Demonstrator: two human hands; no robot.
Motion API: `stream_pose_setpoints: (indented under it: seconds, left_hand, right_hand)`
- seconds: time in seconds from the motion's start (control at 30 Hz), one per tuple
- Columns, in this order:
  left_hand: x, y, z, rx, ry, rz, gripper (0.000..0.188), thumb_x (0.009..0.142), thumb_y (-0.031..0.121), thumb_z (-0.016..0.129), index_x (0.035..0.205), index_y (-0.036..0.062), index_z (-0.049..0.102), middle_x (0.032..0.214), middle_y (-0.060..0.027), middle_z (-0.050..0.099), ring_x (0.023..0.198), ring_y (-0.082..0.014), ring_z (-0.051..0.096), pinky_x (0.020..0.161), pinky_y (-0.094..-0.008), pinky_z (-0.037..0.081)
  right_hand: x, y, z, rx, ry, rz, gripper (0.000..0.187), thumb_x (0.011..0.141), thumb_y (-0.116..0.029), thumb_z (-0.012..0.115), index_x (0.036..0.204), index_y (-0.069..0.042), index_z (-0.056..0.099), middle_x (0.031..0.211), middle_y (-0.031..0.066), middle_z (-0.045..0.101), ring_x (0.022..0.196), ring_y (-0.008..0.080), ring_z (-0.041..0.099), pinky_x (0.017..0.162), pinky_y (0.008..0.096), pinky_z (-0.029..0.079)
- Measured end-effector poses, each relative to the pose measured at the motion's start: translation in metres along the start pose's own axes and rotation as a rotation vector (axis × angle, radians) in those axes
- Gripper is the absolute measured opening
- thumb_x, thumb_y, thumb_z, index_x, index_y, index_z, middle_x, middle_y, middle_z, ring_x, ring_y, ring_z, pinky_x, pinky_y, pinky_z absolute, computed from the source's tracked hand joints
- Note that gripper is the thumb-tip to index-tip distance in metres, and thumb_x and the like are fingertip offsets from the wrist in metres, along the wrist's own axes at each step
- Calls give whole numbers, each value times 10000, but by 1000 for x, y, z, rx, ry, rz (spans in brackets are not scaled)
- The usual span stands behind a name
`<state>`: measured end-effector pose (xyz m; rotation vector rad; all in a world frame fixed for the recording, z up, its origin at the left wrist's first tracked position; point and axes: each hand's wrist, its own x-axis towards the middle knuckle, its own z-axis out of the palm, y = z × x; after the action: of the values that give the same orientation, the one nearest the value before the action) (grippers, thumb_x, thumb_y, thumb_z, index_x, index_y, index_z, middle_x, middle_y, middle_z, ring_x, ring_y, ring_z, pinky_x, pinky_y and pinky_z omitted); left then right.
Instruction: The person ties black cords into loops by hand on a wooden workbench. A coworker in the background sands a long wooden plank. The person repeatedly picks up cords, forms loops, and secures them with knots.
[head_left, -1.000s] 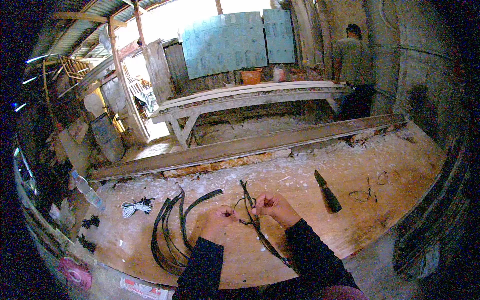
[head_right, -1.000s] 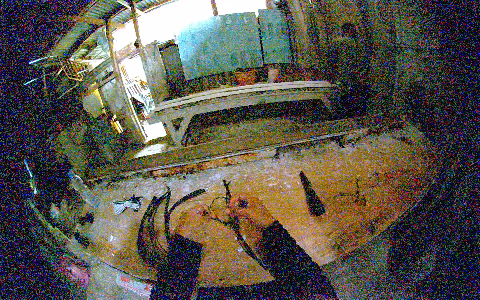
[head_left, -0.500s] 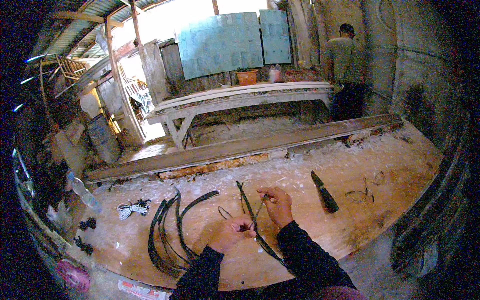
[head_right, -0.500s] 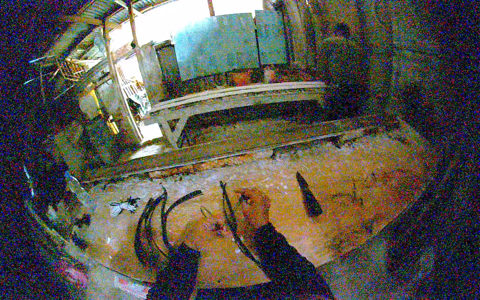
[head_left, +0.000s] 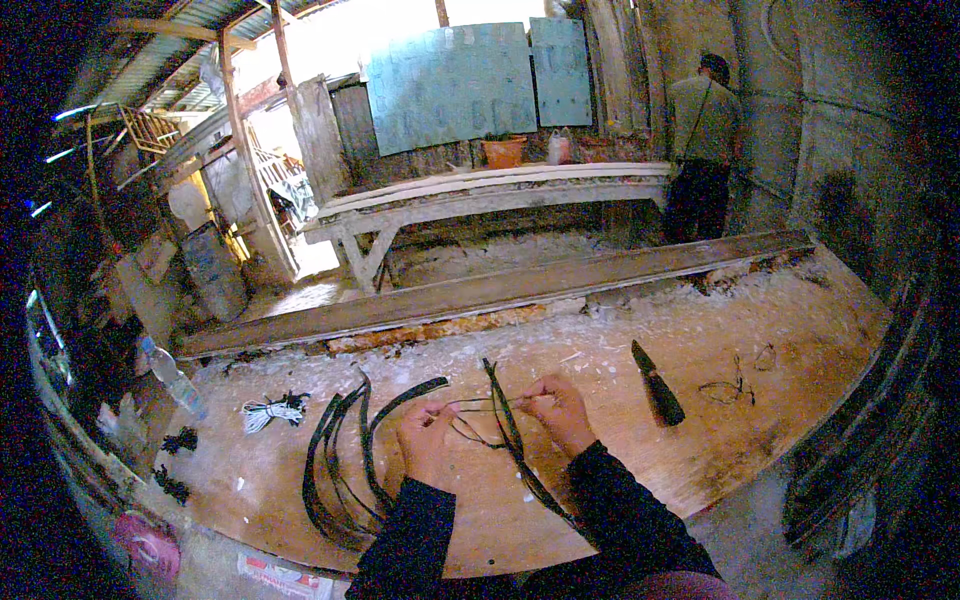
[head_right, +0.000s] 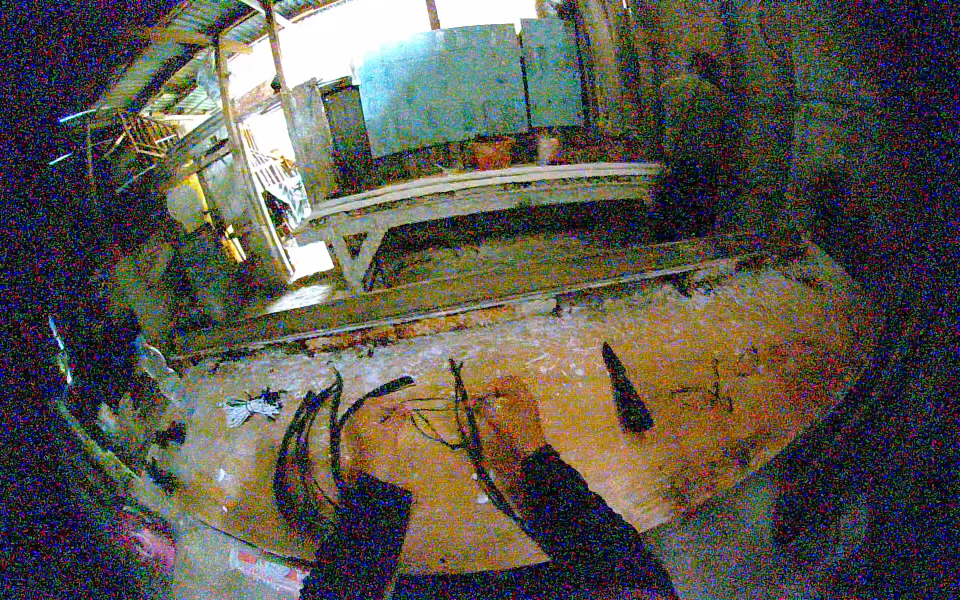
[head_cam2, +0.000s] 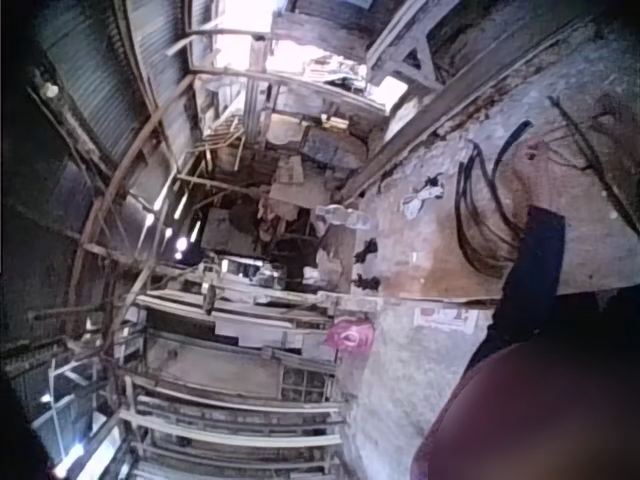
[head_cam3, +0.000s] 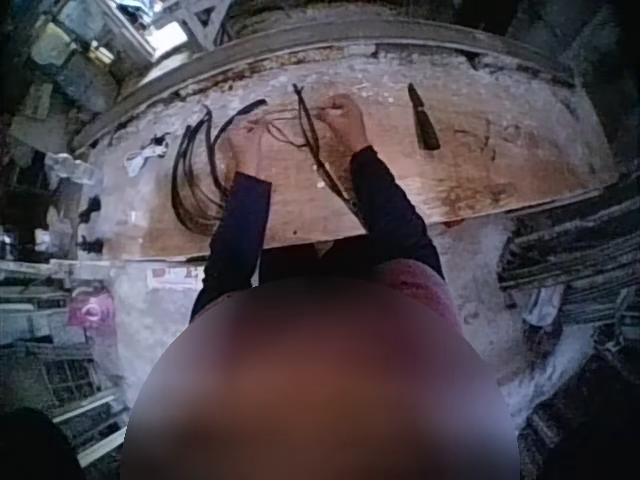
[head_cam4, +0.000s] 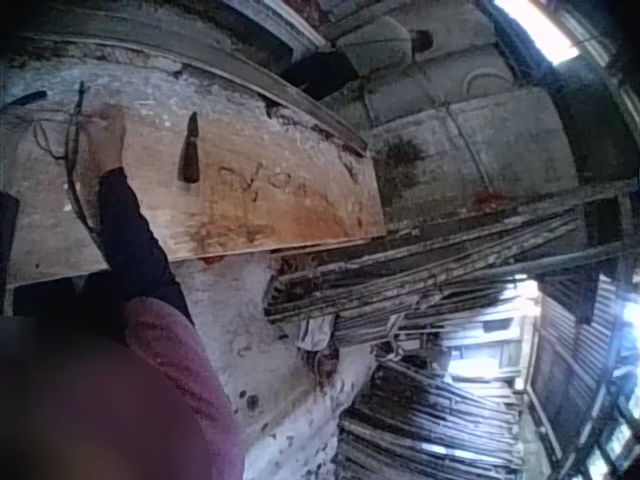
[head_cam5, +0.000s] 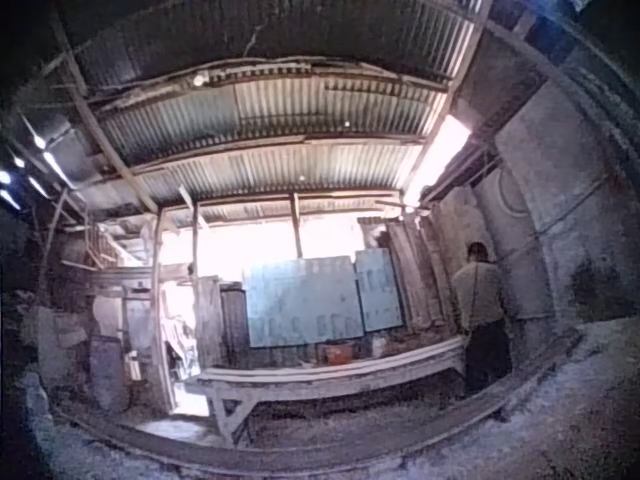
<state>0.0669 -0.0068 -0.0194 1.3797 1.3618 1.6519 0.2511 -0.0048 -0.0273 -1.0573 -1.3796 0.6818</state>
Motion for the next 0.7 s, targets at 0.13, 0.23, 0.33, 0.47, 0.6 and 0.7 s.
stream_pose_setpoints:
  seconds: [0.13,0.23,0.33,0.47,0.6,0.7]
  left_hand:
    - [19,-37,-14,141,109,192,129,636,92,678,647,34,564,646,-8,527,581,-105,463,534,-236,362]
    - [25,-56,-14,81,135,185,133,640,79,671,676,33,552,645,-11,522,595,-101,464,543,-238,366]
    - [23,-64,-11,13,115,148,125,646,58,659,678,32,541,637,-9,518,586,-92,460,542,-233,368]
    - [21,-60,-9,-15,83,116,88,663,31,635,634,26,552,618,-2,539,554,-81,462,539,-224,374]
    - [17,-52,-8,83,70,129,46,680,24,615,640,21,592,641,-15,589,549,-80,490,543,-213,386]
    - [14,-48,-6,53,29,67,12,690,22,600,688,20,612,677,-32,609,577,-84,519,557,-212,402]
  right_hand:
    - [-4,-2,8,238,-490,80,120,671,-111,666,700,-42,572,733,43,513,759,153,504,709,262,395]
    - [-10,-5,12,235,-756,49,117,714,-142,637,757,-47,584,811,50,531,826,163,502,746,274,389]
    - [-14,-9,18,213,-847,6,142,738,-175,617,816,-59,592,939,61,523,926,178,473,808,295,364]
    - [-16,-13,16,153,-913,-63,161,738,-192,616,843,-71,598,1049,72,481,1022,199,417,881,320,315]
    - [-17,-15,16,246,-932,-97,162,714,-191,639,827,-82,602,1045,74,481,1023,212,418,897,317,300]
    - [-17,-16,17,270,-904,-93,159,692,-182,660,805,-87,600,1045,76,480,1024,213,417,896,315,298]
